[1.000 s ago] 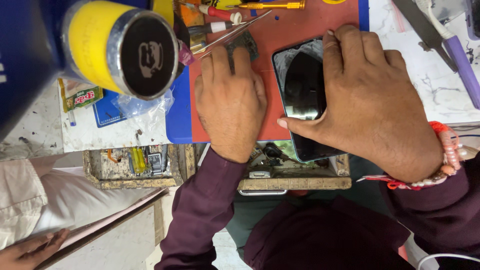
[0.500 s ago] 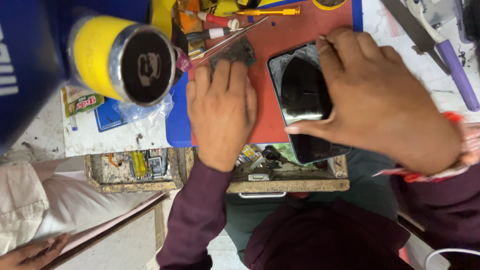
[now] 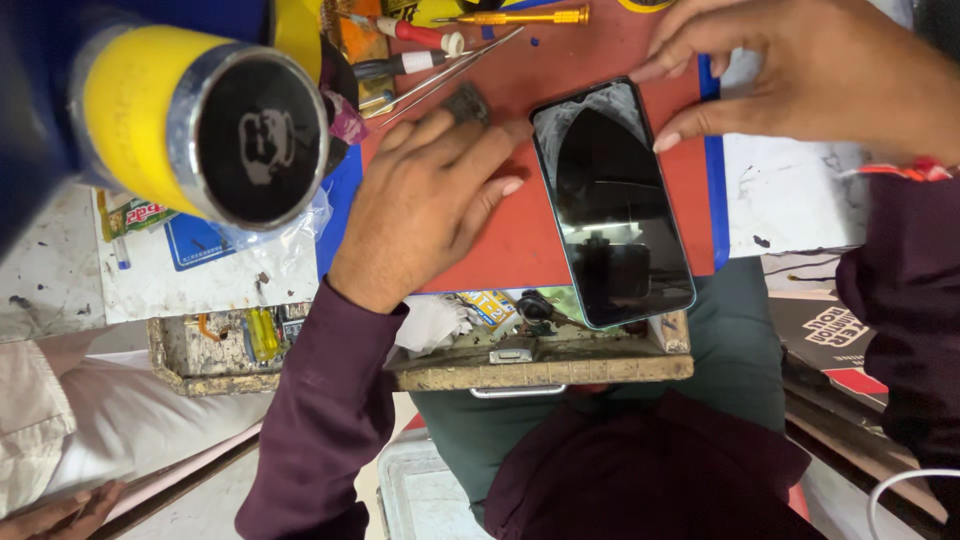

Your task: The person repairs a mobile phone by hand on a workbench, handling a roll of tape, cleaning the edges of the device with a small tool, and pressing the screen into place.

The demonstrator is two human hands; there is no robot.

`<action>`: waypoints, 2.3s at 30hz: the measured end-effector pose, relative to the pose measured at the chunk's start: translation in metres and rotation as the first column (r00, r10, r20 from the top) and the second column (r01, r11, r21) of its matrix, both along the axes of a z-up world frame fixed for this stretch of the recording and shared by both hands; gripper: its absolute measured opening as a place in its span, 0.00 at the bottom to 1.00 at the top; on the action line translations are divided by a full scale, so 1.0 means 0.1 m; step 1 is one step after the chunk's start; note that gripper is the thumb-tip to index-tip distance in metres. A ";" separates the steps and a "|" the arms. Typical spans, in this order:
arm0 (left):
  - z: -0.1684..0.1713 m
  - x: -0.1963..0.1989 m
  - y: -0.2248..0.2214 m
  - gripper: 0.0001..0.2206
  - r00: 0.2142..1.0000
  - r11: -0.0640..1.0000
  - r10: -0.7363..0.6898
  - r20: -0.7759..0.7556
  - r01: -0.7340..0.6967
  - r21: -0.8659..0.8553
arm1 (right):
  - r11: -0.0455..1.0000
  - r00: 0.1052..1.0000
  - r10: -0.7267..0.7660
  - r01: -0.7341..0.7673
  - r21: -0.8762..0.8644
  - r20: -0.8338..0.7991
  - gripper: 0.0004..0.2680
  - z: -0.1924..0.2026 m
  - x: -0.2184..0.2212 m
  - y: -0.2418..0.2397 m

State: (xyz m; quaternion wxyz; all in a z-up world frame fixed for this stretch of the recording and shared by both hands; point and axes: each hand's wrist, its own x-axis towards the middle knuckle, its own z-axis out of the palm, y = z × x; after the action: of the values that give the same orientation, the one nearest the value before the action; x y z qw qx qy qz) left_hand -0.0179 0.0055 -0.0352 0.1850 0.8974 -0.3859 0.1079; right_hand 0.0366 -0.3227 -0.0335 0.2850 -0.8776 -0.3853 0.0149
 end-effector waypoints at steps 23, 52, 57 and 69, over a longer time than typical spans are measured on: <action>-0.05 0.55 -0.01 0.23 0.967 0.960 -0.253 0.033 0.255 -0.118 | 0.996 0.999 0.046 -0.044 -0.076 0.017 0.26 -0.28 0.35 -0.01; -0.01 0.38 -0.07 0.29 0.995 0.989 -0.100 -0.021 0.097 -0.108 | 0.998 1.000 0.024 -0.023 -0.058 0.016 0.23 -0.18 0.22 0.06; 0.00 0.35 -0.07 0.29 0.996 0.992 -0.076 -0.046 0.070 -0.109 | 0.998 0.997 0.056 -0.054 -0.038 0.048 0.21 -0.12 0.17 0.06; 0.02 0.32 -0.10 0.27 0.987 0.979 -0.138 -0.084 0.123 -0.160 | 0.940 0.979 -0.188 0.155 -0.305 -0.081 0.19 -0.09 0.12 0.03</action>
State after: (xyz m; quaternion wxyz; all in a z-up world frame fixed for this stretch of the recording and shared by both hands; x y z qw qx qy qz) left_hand 0.0142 -0.0041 -0.0332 0.2784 0.8573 -0.4252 0.0823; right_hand 0.0484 -0.3196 -0.0425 0.1705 -0.9386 -0.2845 0.0953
